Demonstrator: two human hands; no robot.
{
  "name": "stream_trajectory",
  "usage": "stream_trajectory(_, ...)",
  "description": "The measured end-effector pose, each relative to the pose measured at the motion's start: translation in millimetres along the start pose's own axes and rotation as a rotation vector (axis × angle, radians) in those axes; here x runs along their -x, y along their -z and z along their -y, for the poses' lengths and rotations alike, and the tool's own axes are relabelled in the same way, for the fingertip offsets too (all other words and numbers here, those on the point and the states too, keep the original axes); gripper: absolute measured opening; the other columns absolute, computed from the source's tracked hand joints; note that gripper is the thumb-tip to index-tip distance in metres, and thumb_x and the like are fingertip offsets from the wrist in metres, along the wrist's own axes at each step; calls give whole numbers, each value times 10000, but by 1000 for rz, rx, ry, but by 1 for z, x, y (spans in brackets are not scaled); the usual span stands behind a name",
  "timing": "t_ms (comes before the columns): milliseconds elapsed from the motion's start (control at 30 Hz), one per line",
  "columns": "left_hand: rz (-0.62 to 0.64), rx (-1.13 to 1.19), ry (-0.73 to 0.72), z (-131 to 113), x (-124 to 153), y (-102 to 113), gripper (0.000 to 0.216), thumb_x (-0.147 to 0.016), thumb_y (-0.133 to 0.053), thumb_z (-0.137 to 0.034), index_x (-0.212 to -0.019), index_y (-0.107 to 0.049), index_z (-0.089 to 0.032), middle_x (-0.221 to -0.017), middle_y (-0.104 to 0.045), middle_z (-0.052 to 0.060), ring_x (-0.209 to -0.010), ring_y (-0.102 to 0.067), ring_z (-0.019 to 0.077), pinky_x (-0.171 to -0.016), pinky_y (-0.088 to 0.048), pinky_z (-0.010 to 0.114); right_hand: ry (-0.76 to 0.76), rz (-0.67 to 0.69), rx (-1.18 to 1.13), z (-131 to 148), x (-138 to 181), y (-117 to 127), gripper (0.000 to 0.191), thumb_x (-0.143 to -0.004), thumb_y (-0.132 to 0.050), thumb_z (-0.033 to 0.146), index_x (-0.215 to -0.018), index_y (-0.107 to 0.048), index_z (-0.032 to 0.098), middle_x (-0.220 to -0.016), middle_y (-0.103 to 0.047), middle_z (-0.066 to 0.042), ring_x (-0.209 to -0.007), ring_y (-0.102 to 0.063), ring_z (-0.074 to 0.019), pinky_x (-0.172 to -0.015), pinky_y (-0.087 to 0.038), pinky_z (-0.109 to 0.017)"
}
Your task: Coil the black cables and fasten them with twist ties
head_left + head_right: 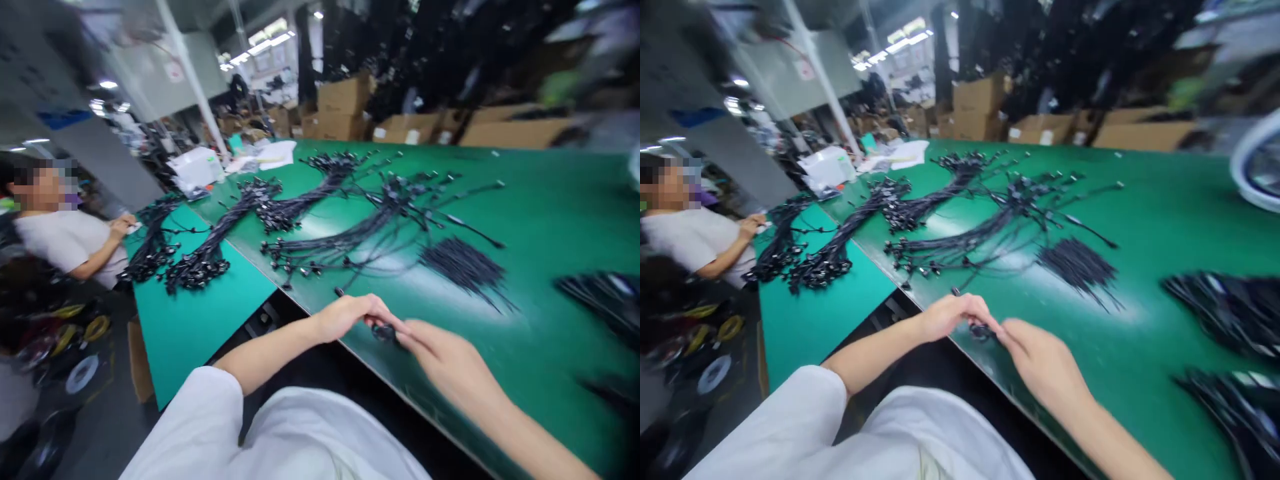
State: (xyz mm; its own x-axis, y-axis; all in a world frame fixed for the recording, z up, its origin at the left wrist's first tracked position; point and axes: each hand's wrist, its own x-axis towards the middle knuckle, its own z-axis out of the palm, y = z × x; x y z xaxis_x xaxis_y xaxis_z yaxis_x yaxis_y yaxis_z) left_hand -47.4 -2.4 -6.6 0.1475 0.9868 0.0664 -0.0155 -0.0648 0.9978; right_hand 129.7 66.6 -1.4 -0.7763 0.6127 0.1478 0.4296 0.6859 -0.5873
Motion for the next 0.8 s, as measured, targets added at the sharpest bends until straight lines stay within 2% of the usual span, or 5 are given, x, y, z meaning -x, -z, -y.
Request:
stream_trajectory(100, 83, -172, -61, -3, 11, -10, 320, -908, -563, -406, -794, -744, -168, -843, -610, 62, -861, -557, 171, -888, -425, 307, -104, -97, -25, -2, -4, 12, 322, -887, -424, 355, -626, -529, 199, -643, -610, -18, -601, -534, -149, -574, -360, -256)
stream_trajectory(267, -150, -15, 67, 26, 8, -22, 328, -784, -736, -395, -1010, -589, -207, -895, -504, -3, -748, -509, 112, -738, -453, 264, -82, -203, -79, -3, 4, 12, 268, -935, -441, 253, -715, -574, 180, -731, -617, -15, -690, -524, -129, -659, -337, -244)
stream_trajectory(500, -103, -260, -43, 27, -2, -39, 244, -867, -598, -284, -1090, -599, -187, -1006, -530, 56, -900, -543, 176, -858, -487, 329, -64, -364, 427, 6, 16, -10, 310, -997, -371, 304, -926, -631, 150, -835, -626, -79, -761, -489, -189, -653, -276, -321)
stream_trajectory(633, -2, -210, -12, 25, -8, -35, 592, -879, -535, -259, -1453, -396, -220, -1292, -518, 115, -1119, -564, 215, -1012, -457, 380, -110, -248, 404, -11, 13, -22, 346, -1016, -350, 353, -1063, -619, 141, -988, -641, -108, -854, -501, -210, -718, -327, -323)
stream_trajectory(800, 48, -522, 34, 22, -14, -18, 450, -929, -499, -364, -1351, -545, -214, -1197, -620, 109, -1056, -576, 228, -1005, -454, 423, -126, -117, 426, -27, 16, -26, 324, -1008, -386, 316, -939, -641, 129, -876, -608, -116, -822, -480, -220, -710, -309, -342)
